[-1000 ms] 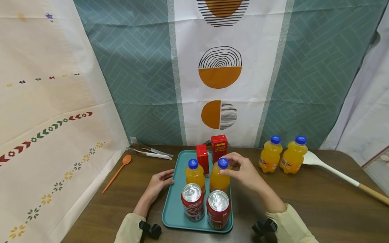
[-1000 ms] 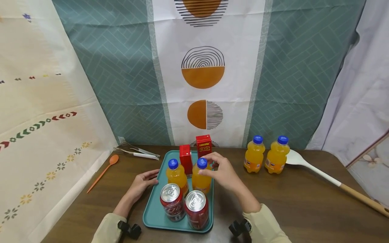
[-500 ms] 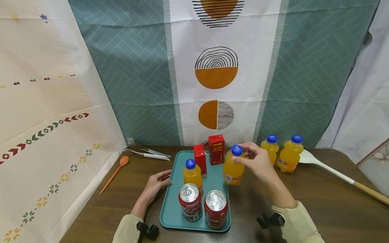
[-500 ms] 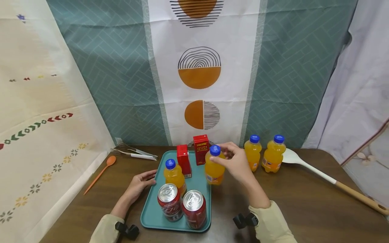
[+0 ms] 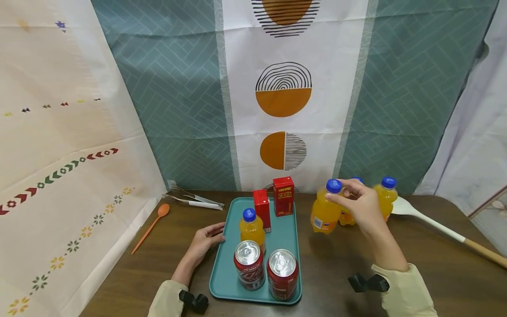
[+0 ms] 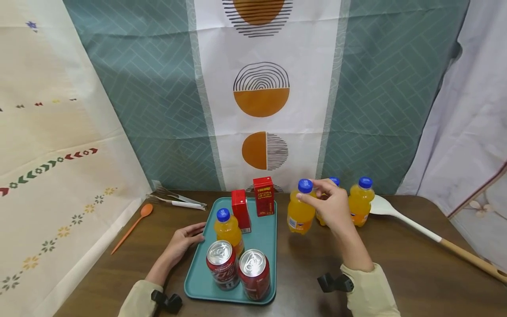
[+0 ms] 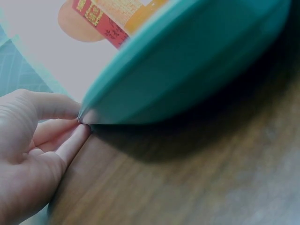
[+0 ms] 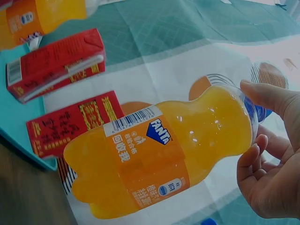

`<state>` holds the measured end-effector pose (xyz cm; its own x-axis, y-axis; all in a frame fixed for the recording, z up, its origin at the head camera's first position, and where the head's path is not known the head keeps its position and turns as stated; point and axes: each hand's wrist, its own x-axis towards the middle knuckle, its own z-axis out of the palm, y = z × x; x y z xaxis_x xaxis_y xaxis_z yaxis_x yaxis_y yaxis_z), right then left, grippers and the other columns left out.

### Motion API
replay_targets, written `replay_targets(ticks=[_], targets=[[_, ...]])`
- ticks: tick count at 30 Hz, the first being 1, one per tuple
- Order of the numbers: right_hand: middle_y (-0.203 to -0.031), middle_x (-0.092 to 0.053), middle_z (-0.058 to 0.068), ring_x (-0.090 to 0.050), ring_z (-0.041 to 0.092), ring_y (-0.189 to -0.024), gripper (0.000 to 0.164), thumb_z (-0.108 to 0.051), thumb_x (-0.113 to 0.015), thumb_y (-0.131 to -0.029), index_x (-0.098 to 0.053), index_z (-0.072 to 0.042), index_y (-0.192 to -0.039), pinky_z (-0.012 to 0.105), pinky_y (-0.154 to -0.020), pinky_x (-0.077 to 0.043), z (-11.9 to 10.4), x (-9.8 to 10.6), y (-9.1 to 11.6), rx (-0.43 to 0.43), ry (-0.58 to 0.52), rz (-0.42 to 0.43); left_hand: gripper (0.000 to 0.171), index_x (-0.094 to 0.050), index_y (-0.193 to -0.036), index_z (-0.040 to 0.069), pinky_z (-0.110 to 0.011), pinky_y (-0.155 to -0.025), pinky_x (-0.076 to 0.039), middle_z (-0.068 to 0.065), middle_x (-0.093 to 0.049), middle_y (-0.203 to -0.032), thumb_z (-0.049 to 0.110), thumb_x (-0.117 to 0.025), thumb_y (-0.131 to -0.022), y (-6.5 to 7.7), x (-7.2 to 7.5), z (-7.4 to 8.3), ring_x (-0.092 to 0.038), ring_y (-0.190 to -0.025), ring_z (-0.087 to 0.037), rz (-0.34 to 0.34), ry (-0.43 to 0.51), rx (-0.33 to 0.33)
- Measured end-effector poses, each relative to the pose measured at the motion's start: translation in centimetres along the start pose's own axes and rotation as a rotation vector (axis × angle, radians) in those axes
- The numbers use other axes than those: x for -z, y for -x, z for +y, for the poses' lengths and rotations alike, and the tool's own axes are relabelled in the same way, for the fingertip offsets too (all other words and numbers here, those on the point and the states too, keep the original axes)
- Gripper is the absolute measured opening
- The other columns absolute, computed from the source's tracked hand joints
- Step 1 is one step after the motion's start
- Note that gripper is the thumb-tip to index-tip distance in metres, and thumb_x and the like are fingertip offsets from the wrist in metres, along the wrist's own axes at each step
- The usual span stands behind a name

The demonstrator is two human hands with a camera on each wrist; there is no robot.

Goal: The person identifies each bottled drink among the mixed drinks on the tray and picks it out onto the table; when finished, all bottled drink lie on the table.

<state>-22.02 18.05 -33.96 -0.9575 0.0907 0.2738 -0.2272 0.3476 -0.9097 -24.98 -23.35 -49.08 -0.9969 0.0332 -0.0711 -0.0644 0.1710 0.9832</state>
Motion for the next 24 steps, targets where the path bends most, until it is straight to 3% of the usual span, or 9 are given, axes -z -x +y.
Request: replay_targets(ticks=[10,17,20,24], targets=[[-0.082,-0.046,-0.014,-0.046,0.005,-0.075,0.047,-0.029,-0.076,-0.084,-0.064,0.0,-0.12,0.017,-0.059,-0.043,0.9,2.6,0.2,0.001,0.088,0.015,0.046,-0.057,-0.132,-0.004,-0.016,-0.083,-0.051,-0.023,-0.062,-0.13,0.002,-0.066,-0.087,0.5,0.1,-0.4,-0.061,-0.118,-0.027,0.02,0.008,0.005],[-0.082,-0.048,-0.016,-0.048,0.004,-0.078,0.042,-0.039,-0.074,-0.084,-0.066,-0.017,-0.12,0.02,-0.06,-0.046,2.6,5.6,0.7,-0.104,0.159,0.019,0.046,-0.057,-0.132,-0.004,-0.016,-0.082,-0.051,-0.024,-0.062,-0.13,0.001,-0.066,-0.087,0.2,0.0,-0.4,-0.061,-0.117,-0.025,0.004,0.018,-0.001],[-0.082,-0.051,-0.021,-0.047,0.001,-0.08,0.045,-0.039,-0.074,-0.084,-0.066,-0.016,-0.121,0.018,-0.061,-0.043,3.4,6.6,0.7,-0.109,0.197,0.045,0.046,-0.058,-0.131,-0.005,-0.016,-0.081,-0.051,-0.024,-0.062,-0.129,0.001,-0.066,-0.086,0.1,0.0,-0.3,-0.062,-0.115,-0.024,0.009,0.019,-0.008],[-0.08,-0.051,-0.027,-0.046,-0.001,-0.077,0.056,-0.039,-0.073,-0.085,-0.062,-0.007,-0.13,0.018,-0.059,-0.041,4.4,7.9,1.0,-0.097,0.248,0.07,0.047,-0.057,-0.131,-0.006,-0.016,-0.08,-0.051,-0.026,-0.062,-0.129,0.0,-0.066,-0.085,-0.1,0.0,-0.3,-0.062,-0.113,-0.022,0.001,0.016,-0.018]])
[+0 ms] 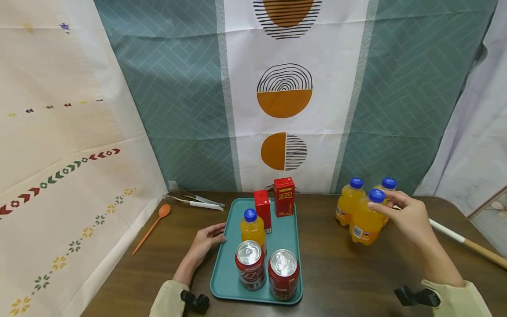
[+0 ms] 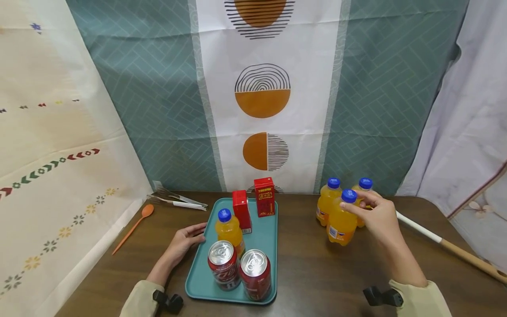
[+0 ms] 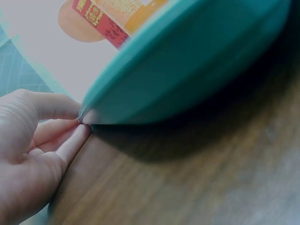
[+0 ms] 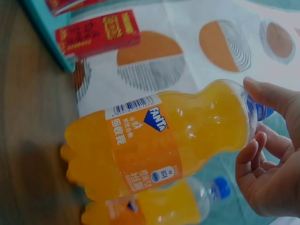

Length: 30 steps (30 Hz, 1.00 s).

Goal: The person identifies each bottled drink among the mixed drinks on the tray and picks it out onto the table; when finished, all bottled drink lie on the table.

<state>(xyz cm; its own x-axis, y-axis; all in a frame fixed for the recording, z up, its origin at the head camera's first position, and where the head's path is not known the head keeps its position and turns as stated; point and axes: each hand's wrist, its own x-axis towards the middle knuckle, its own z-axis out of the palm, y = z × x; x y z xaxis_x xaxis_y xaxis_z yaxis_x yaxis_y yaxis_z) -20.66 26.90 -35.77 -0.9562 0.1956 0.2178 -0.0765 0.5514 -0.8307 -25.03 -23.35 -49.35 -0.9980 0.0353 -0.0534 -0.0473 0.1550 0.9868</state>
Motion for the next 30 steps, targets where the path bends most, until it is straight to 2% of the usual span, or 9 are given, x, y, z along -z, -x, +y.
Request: replay_targets(ticks=[3,6,9,13,19,22,26,30], targets=[[-0.078,-0.051,-0.029,-0.046,-0.003,-0.076,0.062,-0.041,-0.073,-0.085,-0.059,-0.002,-0.131,0.018,-0.06,-0.04,1.0,0.7,0.1,-0.01,0.047,0.016,0.047,-0.057,-0.131,-0.006,-0.016,-0.08,-0.051,-0.026,-0.062,-0.129,-0.001,-0.066,-0.085,-0.1,-0.1,0.0,-0.062,-0.114,-0.023,-0.009,0.002,0.004],[-0.076,-0.051,-0.03,-0.046,-0.004,-0.075,0.057,-0.043,-0.073,-0.084,-0.063,-0.004,-0.125,0.018,-0.06,-0.04,1.7,1.3,0.2,-0.034,0.075,0.032,0.047,-0.057,-0.131,-0.007,-0.016,-0.08,-0.051,-0.025,-0.062,-0.129,-0.002,-0.065,-0.085,-0.1,-0.2,0.0,-0.062,-0.115,-0.024,-0.006,0.008,0.002],[-0.073,-0.052,-0.028,-0.045,-0.003,-0.074,0.039,-0.044,-0.074,-0.083,-0.068,-0.019,-0.112,0.019,-0.059,-0.04,2.3,1.8,0.0,-0.059,0.083,0.048,0.047,-0.057,-0.131,-0.008,-0.015,-0.08,-0.051,-0.027,-0.061,-0.129,-0.003,-0.065,-0.084,-0.1,-0.1,0.1,-0.061,-0.117,-0.025,-0.004,0.012,-0.008],[-0.072,-0.053,-0.029,-0.046,-0.004,-0.072,0.02,-0.044,-0.075,-0.082,-0.065,-0.037,-0.099,0.019,-0.058,-0.04,3.0,2.1,-0.2,-0.079,0.063,0.067,0.048,-0.055,-0.131,-0.009,-0.014,-0.08,-0.05,-0.029,-0.06,-0.13,-0.004,-0.064,-0.084,-0.1,-0.1,0.1,-0.06,-0.118,-0.026,-0.006,0.015,-0.014],[-0.072,-0.052,-0.029,-0.045,-0.004,-0.072,0.021,-0.045,-0.075,-0.082,-0.066,-0.035,-0.098,0.018,-0.059,-0.04,4.1,2.5,0.0,-0.116,0.072,0.076,0.048,-0.055,-0.131,-0.009,-0.014,-0.08,-0.05,-0.028,-0.06,-0.13,-0.003,-0.065,-0.085,0.2,-0.2,0.0,-0.062,-0.114,-0.021,-0.006,0.004,-0.011],[-0.073,-0.051,-0.028,-0.044,-0.003,-0.074,0.02,-0.047,-0.074,-0.082,-0.066,-0.037,-0.097,0.019,-0.06,-0.04,4.5,2.6,0.2,-0.146,0.066,0.072,0.047,-0.056,-0.131,-0.009,-0.014,-0.08,-0.05,-0.028,-0.06,-0.13,-0.002,-0.065,-0.085,0.3,-0.2,-0.1,-0.063,-0.112,-0.018,-0.003,0.003,-0.016],[-0.074,-0.051,-0.027,-0.044,-0.001,-0.076,0.017,-0.046,-0.075,-0.081,-0.062,-0.044,-0.091,0.019,-0.061,-0.04,5.0,2.8,0.2,-0.167,0.027,0.08,0.047,-0.056,-0.131,-0.009,-0.014,-0.08,-0.05,-0.028,-0.06,-0.131,-0.002,-0.064,-0.085,0.2,-0.2,0.0,-0.061,-0.117,-0.024,-0.001,0.018,-0.015],[-0.075,-0.051,-0.028,-0.044,-0.001,-0.077,0.018,-0.043,-0.077,-0.081,-0.063,-0.044,-0.091,0.018,-0.06,-0.041,5.3,2.9,0.2,-0.164,-0.004,0.097,0.047,-0.056,-0.131,-0.009,-0.014,-0.08,-0.05,-0.027,-0.06,-0.131,-0.002,-0.064,-0.086,0.2,-0.1,0.1,-0.06,-0.119,-0.028,0.001,0.026,-0.011]])
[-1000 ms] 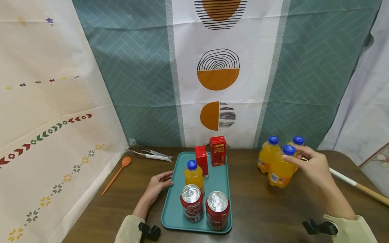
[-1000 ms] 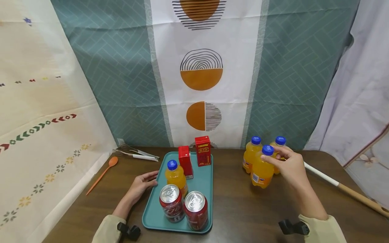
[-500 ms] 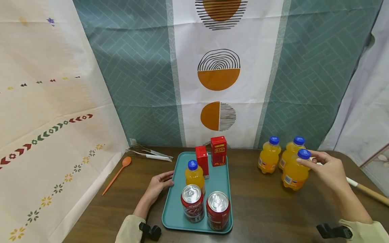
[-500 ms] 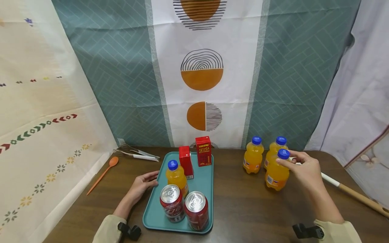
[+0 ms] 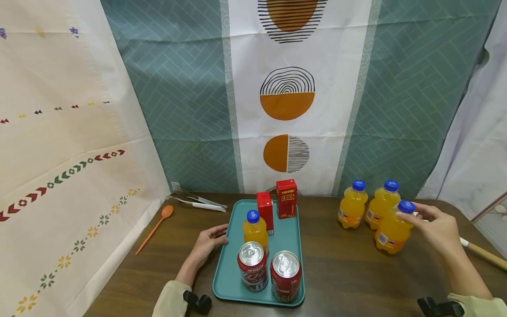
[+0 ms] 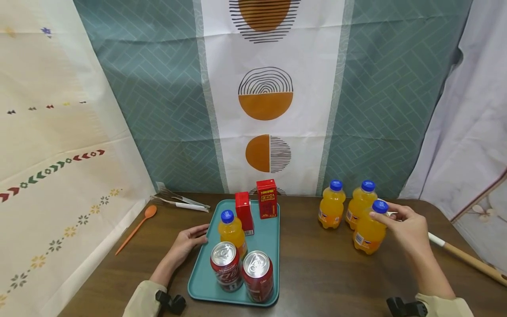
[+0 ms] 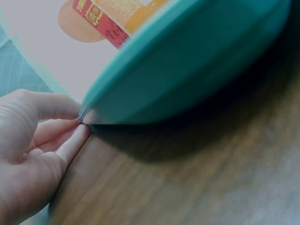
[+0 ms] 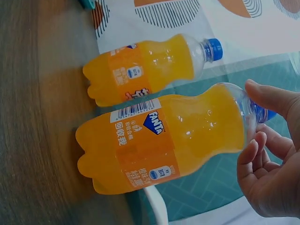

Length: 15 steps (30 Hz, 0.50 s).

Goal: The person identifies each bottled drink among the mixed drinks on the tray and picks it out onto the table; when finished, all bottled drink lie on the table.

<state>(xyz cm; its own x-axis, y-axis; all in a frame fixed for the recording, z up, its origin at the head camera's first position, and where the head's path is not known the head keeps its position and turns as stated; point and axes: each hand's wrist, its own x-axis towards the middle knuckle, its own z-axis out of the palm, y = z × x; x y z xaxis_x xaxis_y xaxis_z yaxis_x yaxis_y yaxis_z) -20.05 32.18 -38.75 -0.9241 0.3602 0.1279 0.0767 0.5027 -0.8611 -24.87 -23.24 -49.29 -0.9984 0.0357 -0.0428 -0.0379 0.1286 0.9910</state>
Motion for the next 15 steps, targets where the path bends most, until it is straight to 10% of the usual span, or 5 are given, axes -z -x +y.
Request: replay_targets(ticks=[15], targets=[[-0.075,-0.048,-0.029,-0.042,-0.002,-0.074,0.022,-0.039,-0.076,-0.083,-0.058,-0.048,-0.09,0.017,-0.056,-0.04,0.33,-0.09,0.27,0.031,-0.007,0.052,0.045,-0.058,-0.13,-0.006,-0.017,-0.081,-0.052,-0.025,-0.062,-0.129,0.0,-0.065,-0.086,-0.14,-0.04,-0.03,-0.062,-0.115,-0.025,0.007,-0.027,0.013]])
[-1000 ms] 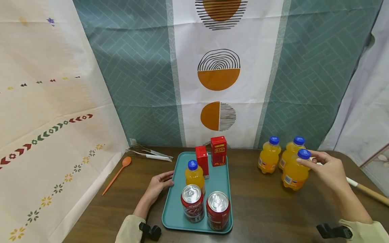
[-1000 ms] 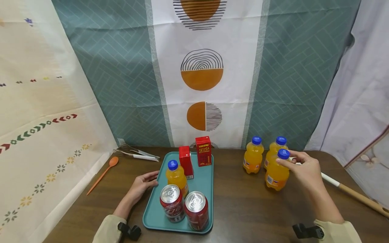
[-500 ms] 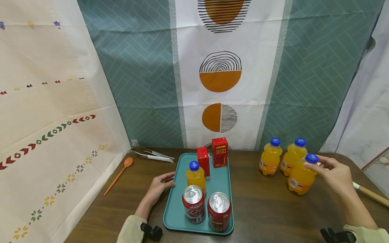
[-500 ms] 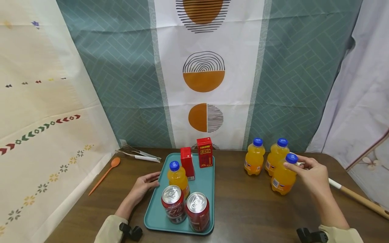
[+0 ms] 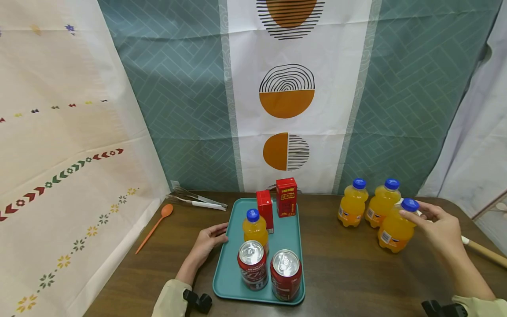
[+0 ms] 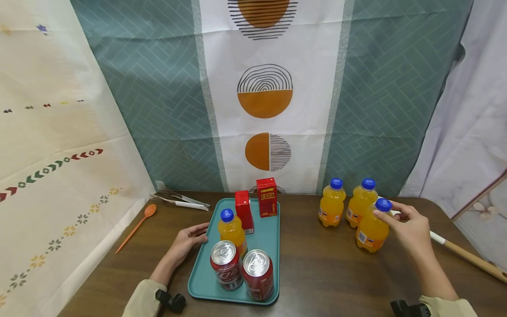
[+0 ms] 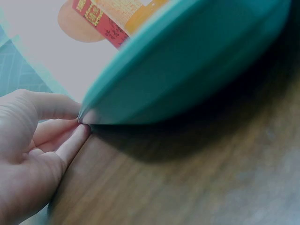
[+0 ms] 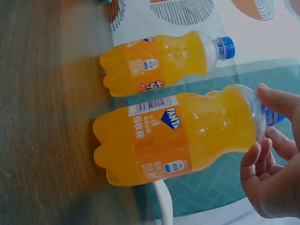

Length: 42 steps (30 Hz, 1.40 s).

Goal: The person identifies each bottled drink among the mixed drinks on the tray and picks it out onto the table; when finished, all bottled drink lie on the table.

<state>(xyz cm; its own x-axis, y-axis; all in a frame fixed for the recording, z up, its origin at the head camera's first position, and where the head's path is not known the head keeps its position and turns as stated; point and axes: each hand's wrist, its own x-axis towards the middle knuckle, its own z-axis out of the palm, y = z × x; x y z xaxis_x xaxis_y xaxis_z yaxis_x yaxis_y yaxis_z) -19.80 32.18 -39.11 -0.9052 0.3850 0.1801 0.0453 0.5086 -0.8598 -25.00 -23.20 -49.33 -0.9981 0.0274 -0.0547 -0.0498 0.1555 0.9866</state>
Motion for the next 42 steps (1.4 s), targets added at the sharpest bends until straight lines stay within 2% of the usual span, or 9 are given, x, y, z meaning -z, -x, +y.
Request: replay_targets(ticks=[5,9,15,18,21,27,32,39,42], targets=[[-0.075,-0.047,-0.026,-0.041,0.0,-0.073,0.02,-0.04,-0.074,-0.084,-0.057,-0.046,-0.093,0.018,-0.054,-0.04,-0.1,-0.2,0.1,0.011,0.025,-0.002,0.045,-0.058,-0.13,-0.007,-0.017,-0.081,-0.052,-0.026,-0.062,-0.129,-0.001,-0.065,-0.086,0.1,0.1,-0.1,-0.062,-0.114,-0.025,0.006,0.0,-0.001],[-0.075,-0.047,-0.024,-0.041,0.001,-0.072,0.019,-0.042,-0.072,-0.086,-0.059,-0.04,-0.1,0.02,-0.054,-0.039,-0.1,0.0,0.0,0.023,0.065,-0.027,0.045,-0.058,-0.13,-0.006,-0.017,-0.082,-0.052,-0.026,-0.062,-0.129,0.0,-0.065,-0.086,0.1,0.1,-0.2,-0.063,-0.114,-0.025,0.009,-0.007,0.0],[-0.076,-0.048,-0.024,-0.041,0.001,-0.07,0.044,-0.046,-0.069,-0.087,-0.062,-0.02,-0.121,0.021,-0.055,-0.04,0.2,0.4,-0.1,0.043,0.137,-0.058,0.044,-0.059,-0.13,-0.005,-0.02,-0.084,-0.054,-0.024,-0.062,-0.129,0.001,-0.065,-0.087,0.2,0.1,0.0,-0.063,-0.115,-0.026,0.007,-0.01,0.011],[-0.075,-0.051,-0.029,-0.045,-0.002,-0.069,0.042,-0.045,-0.069,-0.087,-0.061,-0.029,-0.126,0.019,-0.056,-0.042,0.3,0.6,0.1,0.039,0.108,-0.067,0.044,-0.059,-0.13,-0.004,-0.021,-0.084,-0.054,-0.023,-0.063,-0.129,0.001,-0.065,-0.087,0.3,0.1,0.1,-0.063,-0.115,-0.026,0.006,-0.008,0.021],[-0.082,-0.052,-0.034,-0.05,-0.007,-0.068,0.038,-0.037,-0.07,-0.088,-0.061,-0.039,-0.125,0.015,-0.056,-0.043,0.0,0.8,0.4,0.052,0.014,-0.049,0.044,-0.059,-0.131,-0.003,-0.022,-0.085,-0.054,-0.023,-0.062,-0.13,0.001,-0.066,-0.087,0.2,0.1,0.2,-0.062,-0.116,-0.026,-0.001,-0.011,0.019],[-0.1,-0.051,-0.033,-0.052,-0.014,-0.071,0.037,-0.022,-0.07,-0.089,-0.062,-0.039,-0.121,0.009,-0.057,-0.041,-2.1,0.7,0.7,0.146,-0.119,0.008,0.045,-0.059,-0.131,-0.002,-0.024,-0.088,-0.054,-0.023,-0.062,-0.13,0.003,-0.066,-0.087,0.0,0.1,0.1,-0.062,-0.116,-0.027,-0.006,-0.019,0.012],[-0.103,-0.05,-0.033,-0.052,-0.013,-0.071,0.038,-0.021,-0.068,-0.091,-0.061,-0.042,-0.121,0.011,-0.055,-0.039,-4.0,0.4,1.2,0.203,-0.111,0.002,0.045,-0.059,-0.131,-0.004,-0.021,-0.086,-0.053,-0.023,-0.062,-0.13,0.002,-0.066,-0.087,-0.2,0.1,0.1,-0.063,-0.115,-0.026,-0.006,-0.024,0.006],[-0.104,-0.052,-0.027,-0.051,-0.007,-0.073,0.036,-0.019,-0.068,-0.091,-0.063,-0.025,-0.126,0.015,-0.054,-0.039,-6.2,-1.9,2.4,0.322,-0.077,-0.062,0.045,-0.059,-0.13,-0.004,-0.02,-0.085,-0.053,-0.024,-0.063,-0.129,0.001,-0.066,-0.086,-0.2,0.2,0.1,-0.063,-0.116,-0.027,0.001,-0.025,0.002],[-0.101,-0.056,-0.026,-0.053,-0.004,-0.073,0.033,-0.019,-0.068,-0.092,-0.064,-0.023,-0.124,0.014,-0.057,-0.043,-7.1,-3.1,2.7,0.367,-0.067,-0.12,0.044,-0.059,-0.13,-0.004,-0.019,-0.085,-0.053,-0.023,-0.062,-0.129,0.002,-0.066,-0.087,-0.2,0.2,0.0,-0.062,-0.117,-0.028,-0.001,-0.023,0.007]])
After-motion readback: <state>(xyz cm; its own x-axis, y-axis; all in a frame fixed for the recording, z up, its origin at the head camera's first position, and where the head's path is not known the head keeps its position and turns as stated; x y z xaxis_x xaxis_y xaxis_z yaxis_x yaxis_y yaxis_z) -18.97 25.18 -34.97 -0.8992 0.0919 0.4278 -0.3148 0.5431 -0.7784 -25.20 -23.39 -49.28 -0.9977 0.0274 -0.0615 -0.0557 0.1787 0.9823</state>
